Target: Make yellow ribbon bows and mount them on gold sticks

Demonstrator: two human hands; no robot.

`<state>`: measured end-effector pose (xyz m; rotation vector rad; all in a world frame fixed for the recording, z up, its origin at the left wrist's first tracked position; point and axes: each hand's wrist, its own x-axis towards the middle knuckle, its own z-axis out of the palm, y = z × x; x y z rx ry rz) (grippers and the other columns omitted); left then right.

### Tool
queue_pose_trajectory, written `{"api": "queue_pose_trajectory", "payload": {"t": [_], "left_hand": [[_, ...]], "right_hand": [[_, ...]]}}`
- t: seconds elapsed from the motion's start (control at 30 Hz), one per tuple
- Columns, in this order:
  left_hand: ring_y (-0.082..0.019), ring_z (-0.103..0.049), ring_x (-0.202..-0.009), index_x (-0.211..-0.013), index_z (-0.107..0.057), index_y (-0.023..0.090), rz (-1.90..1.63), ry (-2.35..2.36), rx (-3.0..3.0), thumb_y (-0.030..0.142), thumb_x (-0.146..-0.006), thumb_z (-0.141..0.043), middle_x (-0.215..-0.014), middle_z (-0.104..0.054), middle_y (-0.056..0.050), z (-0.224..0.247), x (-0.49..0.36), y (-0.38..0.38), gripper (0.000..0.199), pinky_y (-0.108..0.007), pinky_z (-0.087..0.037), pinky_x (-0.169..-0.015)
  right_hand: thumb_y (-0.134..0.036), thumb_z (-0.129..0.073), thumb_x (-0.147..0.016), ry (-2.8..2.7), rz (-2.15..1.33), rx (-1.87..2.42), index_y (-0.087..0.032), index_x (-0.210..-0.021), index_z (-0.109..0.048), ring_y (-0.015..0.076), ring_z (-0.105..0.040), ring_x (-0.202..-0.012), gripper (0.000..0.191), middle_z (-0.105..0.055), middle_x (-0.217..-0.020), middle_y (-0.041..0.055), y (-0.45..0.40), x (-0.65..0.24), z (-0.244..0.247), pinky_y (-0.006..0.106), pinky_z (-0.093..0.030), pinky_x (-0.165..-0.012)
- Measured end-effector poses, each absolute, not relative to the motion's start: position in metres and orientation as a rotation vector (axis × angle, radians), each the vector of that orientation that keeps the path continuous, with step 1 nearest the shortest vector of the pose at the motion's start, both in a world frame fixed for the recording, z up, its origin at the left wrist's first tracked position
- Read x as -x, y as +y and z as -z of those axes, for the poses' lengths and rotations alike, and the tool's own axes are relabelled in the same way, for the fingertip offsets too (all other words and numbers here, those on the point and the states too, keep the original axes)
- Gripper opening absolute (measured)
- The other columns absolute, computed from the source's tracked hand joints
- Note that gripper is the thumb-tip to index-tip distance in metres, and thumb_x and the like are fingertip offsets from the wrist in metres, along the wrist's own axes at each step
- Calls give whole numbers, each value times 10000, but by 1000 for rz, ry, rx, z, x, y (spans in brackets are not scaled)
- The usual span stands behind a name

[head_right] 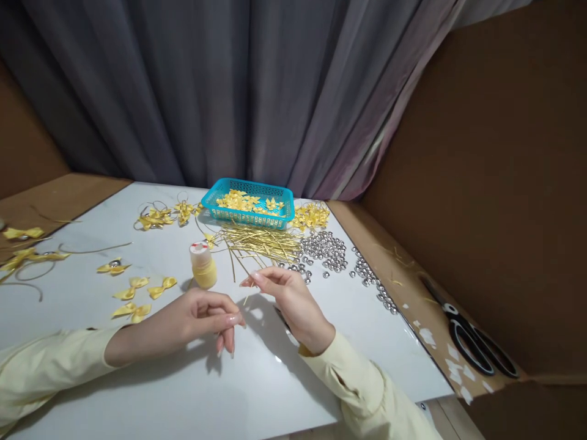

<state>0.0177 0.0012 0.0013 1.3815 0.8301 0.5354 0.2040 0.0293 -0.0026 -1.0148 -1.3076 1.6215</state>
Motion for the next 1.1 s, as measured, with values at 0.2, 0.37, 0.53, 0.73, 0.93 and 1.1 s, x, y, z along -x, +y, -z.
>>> {"api": "queue_pose_trajectory", "payload": {"t": [0.2,0.37,0.53,0.73,0.93,1.1], "left_hand": [[-140,-622,-597,-1001,-643,122,-482,862,-1388,397,-848,-563,-714,-722,-54,1,-16,0,325,-262,-481,-623],[-141,-619,-612,-1046,-619,121,-468,868,-1381,351,-852,-556,-709,-717,-53,2,-15,0,307,-259,-472,-621],[-136,-607,-591,-1132,-590,127,-439,900,-1386,336,-854,-548,-702,-717,-51,0,-15,0,350,-258,-462,-616],[-148,-616,-590,-1209,-559,138,-442,898,-1398,367,-856,-550,-710,-722,-53,2,-15,1,421,-266,-467,-610],[-141,-611,-582,-1139,-581,141,-453,889,-1374,357,-849,-560,-701,-719,-46,6,-16,2,362,-257,-462,-596],[-140,-613,-585,-1038,-602,133,-470,903,-1348,348,-842,-564,-704,-721,-51,8,-17,3,294,-260,-463,-608]], "right_hand": [[-420,-676,-772,-1439,-1507,1073,-187,-739,-712,163,-591,-784,237,-699,-820,40,31,-206,5,303,-400,-763],[-402,-684,-769,-1439,-1475,1059,-192,-749,-717,166,-601,-809,214,-705,-832,41,34,-209,7,310,-407,-794],[-366,-694,-764,-1414,-1477,1017,-195,-768,-716,166,-606,-819,172,-704,-846,39,35,-210,7,314,-416,-804],[-361,-677,-778,-1450,-1457,1002,-201,-773,-717,168,-602,-817,165,-698,-836,33,37,-212,7,322,-419,-808],[-342,-665,-789,-1433,-1467,1010,-187,-741,-686,156,-604,-797,163,-698,-815,33,38,-211,7,302,-416,-766],[-359,-593,-832,-1562,-1394,1068,-185,-871,-663,190,-625,-891,192,-701,-952,65,37,-207,10,338,-439,-804]]}}
